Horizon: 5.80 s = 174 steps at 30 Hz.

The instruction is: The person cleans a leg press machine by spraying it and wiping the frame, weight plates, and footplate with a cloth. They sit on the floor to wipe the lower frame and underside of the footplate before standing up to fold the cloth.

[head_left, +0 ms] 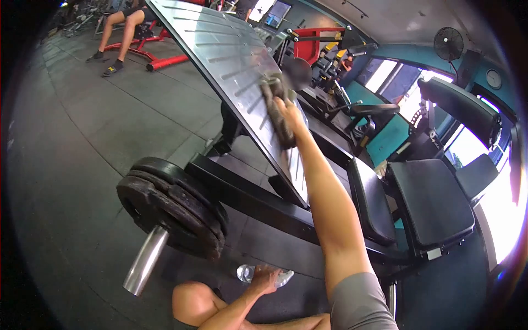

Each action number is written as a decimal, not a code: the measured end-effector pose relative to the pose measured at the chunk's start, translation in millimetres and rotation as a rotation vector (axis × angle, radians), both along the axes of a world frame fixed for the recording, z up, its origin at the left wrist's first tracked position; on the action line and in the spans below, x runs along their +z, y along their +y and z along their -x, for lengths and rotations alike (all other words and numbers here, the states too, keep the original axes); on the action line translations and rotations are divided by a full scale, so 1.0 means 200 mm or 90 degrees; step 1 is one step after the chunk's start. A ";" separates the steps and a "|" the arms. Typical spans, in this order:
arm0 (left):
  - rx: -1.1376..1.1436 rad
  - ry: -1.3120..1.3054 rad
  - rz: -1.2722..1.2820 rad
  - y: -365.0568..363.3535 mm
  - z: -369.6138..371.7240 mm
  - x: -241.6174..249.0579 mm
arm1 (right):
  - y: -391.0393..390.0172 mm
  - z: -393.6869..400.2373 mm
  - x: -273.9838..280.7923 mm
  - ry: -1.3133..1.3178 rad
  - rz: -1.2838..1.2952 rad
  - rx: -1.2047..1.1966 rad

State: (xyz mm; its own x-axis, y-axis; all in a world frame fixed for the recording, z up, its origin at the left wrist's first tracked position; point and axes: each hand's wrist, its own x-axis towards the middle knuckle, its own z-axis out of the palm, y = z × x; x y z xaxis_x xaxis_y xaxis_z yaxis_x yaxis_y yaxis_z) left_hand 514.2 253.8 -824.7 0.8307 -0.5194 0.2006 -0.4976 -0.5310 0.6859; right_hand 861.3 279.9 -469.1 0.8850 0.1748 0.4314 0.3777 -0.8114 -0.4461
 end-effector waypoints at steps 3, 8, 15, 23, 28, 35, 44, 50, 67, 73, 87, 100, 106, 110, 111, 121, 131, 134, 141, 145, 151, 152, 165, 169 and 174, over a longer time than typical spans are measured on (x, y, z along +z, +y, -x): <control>0.029 0.032 0.045 0.00 -0.05 -0.04 | -0.04 -0.25 -0.04 -0.035 0.001 -0.071; 0.037 0.031 0.009 -0.02 -0.06 -0.01 | 0.21 0.26 0.04 -0.130 -0.004 0.135; 0.036 0.029 0.064 -0.01 -0.08 -0.11 | -0.17 0.42 -0.13 -0.031 -0.148 0.062; 0.086 0.043 0.041 0.02 -0.09 -0.06 | -0.39 1.13 -0.24 -0.022 0.004 0.086; 0.064 0.020 0.019 0.02 -0.05 -0.07 | -0.78 1.53 -0.30 0.038 -0.183 -0.160; 0.103 0.052 0.076 0.06 -0.07 -0.06 | -0.94 1.77 0.05 -0.258 -0.587 -0.161; 0.112 0.057 0.032 0.05 -0.09 -0.08 | -0.69 1.52 -0.70 -0.316 0.190 -0.269; 0.139 0.009 0.063 0.05 -0.08 -0.07 | -0.67 1.37 -0.38 -0.082 -0.425 -0.218; 0.136 -0.018 0.051 0.02 -0.12 -0.05 | -0.55 0.82 -0.43 0.226 -0.592 -0.035; 0.173 -0.120 0.083 -0.04 -0.07 -0.24 | -0.62 0.92 -0.41 0.218 -0.503 -0.027; 0.199 0.007 0.230 0.05 -0.18 0.04 | -0.88 -0.20 -0.45 0.095 -0.135 -0.202; 0.170 -0.024 0.176 0.03 -0.10 -0.10 | -0.85 1.63 -0.32 -0.185 0.441 -0.083; 0.189 -0.071 0.160 0.06 -0.05 -0.09 | -1.14 1.78 -0.51 -0.261 0.431 -0.148; 0.154 -0.025 0.140 0.08 -0.05 0.01 | -0.92 1.59 -0.53 -0.250 0.291 -0.086; 0.147 -0.052 0.123 0.07 -0.07 -0.02 | -0.79 1.57 -0.49 -0.242 0.294 -0.040; 0.159 0.023 0.248 0.15 -0.09 -0.20 | -0.95 1.62 -0.68 -0.357 0.308 -0.031; 0.262 0.009 0.225 0.15 -0.07 -0.09 | -1.65 2.15 -0.97 -0.391 -0.200 -0.478; 0.220 0.005 0.238 0.17 -0.09 -0.17 | -1.71 2.19 -0.82 -0.441 -0.467 -0.470; 0.226 0.097 0.319 0.15 -0.05 -0.07 | -1.69 1.86 -0.89 -0.414 -0.053 -0.453; 0.147 0.039 0.229 0.25 -0.12 -0.21 | -1.67 1.90 -1.21 -0.477 -0.148 -0.384; 0.174 0.023 0.227 0.26 -0.14 -0.22 | -1.76 2.12 -1.75 -0.155 -1.235 -0.726; 0.169 0.018 0.202 0.27 -0.14 -0.24 | -1.85 2.16 -1.79 -0.232 -1.300 -0.785; 0.178 -0.040 0.154 0.24 -0.12 -0.19 | -2.40 1.94 -0.93 -0.606 -0.262 -0.628; 0.195 0.009 0.177 0.26 -0.14 -0.21 | -2.37 1.98 -1.13 -0.553 -0.435 -0.612; 0.213 0.007 0.169 0.23 -0.12 -0.17 | -2.52 2.06 -1.08 -0.516 -0.511 -0.717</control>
